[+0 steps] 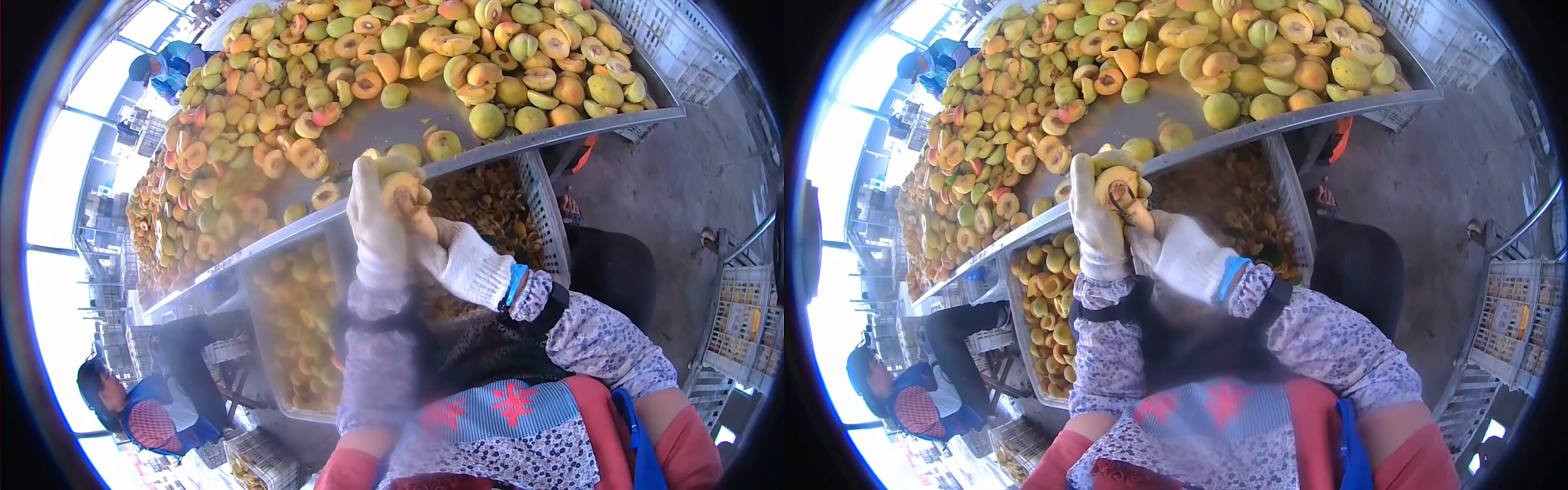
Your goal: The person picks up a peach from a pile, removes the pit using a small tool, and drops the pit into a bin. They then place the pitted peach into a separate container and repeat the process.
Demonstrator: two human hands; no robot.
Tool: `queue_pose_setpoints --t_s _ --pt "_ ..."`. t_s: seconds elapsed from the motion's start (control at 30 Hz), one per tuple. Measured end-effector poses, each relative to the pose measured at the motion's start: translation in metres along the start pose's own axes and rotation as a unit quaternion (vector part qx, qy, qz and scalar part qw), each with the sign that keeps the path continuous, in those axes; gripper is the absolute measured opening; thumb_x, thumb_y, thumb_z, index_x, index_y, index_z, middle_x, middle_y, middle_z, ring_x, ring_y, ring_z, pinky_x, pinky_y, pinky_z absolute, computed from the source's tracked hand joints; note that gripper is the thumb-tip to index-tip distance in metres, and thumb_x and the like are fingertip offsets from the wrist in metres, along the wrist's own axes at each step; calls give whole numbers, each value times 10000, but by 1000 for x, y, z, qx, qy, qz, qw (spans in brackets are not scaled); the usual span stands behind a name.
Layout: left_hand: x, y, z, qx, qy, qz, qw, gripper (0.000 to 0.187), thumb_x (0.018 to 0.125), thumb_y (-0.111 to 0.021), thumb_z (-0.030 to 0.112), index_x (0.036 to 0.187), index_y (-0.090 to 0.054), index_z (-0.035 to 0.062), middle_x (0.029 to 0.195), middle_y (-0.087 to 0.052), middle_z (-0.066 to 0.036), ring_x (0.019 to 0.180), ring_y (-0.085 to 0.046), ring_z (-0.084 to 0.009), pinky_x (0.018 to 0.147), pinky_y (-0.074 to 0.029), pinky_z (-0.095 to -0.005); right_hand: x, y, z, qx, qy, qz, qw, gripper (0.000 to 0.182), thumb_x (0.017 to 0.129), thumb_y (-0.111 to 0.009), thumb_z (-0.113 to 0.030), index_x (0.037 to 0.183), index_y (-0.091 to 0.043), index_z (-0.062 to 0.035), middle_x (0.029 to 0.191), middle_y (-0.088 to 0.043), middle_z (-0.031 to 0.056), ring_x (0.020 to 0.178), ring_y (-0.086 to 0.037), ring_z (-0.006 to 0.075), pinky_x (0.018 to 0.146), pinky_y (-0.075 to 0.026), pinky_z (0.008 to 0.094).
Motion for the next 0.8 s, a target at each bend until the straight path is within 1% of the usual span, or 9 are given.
queue_pose_setpoints --t_s 0.07,0.13,0.23,0.3,0.37,0.4,0.5,0.7,0.8 --pt "0 1 -3 1 18 0 1000 501 1046 -356 423 953 -622 8 829 -630 -118 640 -596 -170 566 -480 -254 -1 3 -7 -50 14 7 999 351 987 -583 -344 1040 -603 2 748 -624 58 695 -602 133 619 -494 293" --pt "3 4 -7 6 3 -12 1000 494 1043 -365 418 950 -622 7 828 -632 -122 635 -598 -177 559 -481 -256 -12 -7 -4 41 -141 -49 988 417 982 -565 -452 902 -558 -43 621 -531 27 496 -515 126 450 -428 287" --pt "4 2 -14 -43 48 -51 997 481 1037 -383 415 965 -619 2 825 -632 -123 645 -606 -187 570 -493 -267 -17 -10 -5 53 -158 -81 983 459 975 -541 -518 836 -500 -83 555 -454 2 385 -413 114 355 -338 287" --pt "6 3 -15 -26 64 -66 995 471 1033 -398 419 965 -614 6 820 -631 -122 645 -608 -193 575 -500 -281 -14 -3 -6 12 -144 -83 986 464 968 -551 -516 850 -512 -69 571 -477 9 408 -440 111 374 -363 277" --pt "5 -3 -15 -10 79 -79 994 461 1029 -413 422 966 -609 10 816 -630 -120 646 -611 -199 581 -508 -295 -11 12 -22 -158 -76 -43 984 398 1022 -506 -376 900 -642 -22 710 -591 37 649 -539 153 631 -462 315" --pt "3 -5 -13 -55 88 -51 993 452 1019 -439 433 952 -607 19 807 -627 -118 647 -612 -204 585 -511 -305 -9 13 -20 -179 -65 -39 981 385 1014 -518 -356 962 -657 -1 767 -656 111 725 -624 241 687 -489 366" --pt "-4 -6 -16 -147 102 14 984 447 986 -508 471 905 -606 43 784 -621 -112 649 -613 -215 589 -517 -330 -15 3 -4 -44 -187 -52 980 368 1011 -519 -333 986 -657 7 820 -680 150 779 -653 285 727 -497 396" --pt "-1 3 -15 25 79 -27 996 464 953 -562 481 845 -617 33 763 -620 -114 605 -610 -209 548 -505 -310 -10 6 -9 -196 -59 -56 977 409 1016 -494 -373 975 -654 1 802 -666 116 738 -621 243 718 -490 379" --pt "-3 2 -18 -19 111 -29 993 477 960 -553 474 833 -627 20 759 -622 -117 590 -610 -201 534 -501 -303 -15 3 -3 -135 -143 -77 977 438 1018 -484 -396 994 -656 7 824 -676 147 770 -639 288 730 -493 398"
Point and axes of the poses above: each hand's wrist, its own x-axis towards the middle knuckle, its own y-axis out of the back of the hand, z = x × y, the point moved 8 cm from there along x, towards the middle knuckle
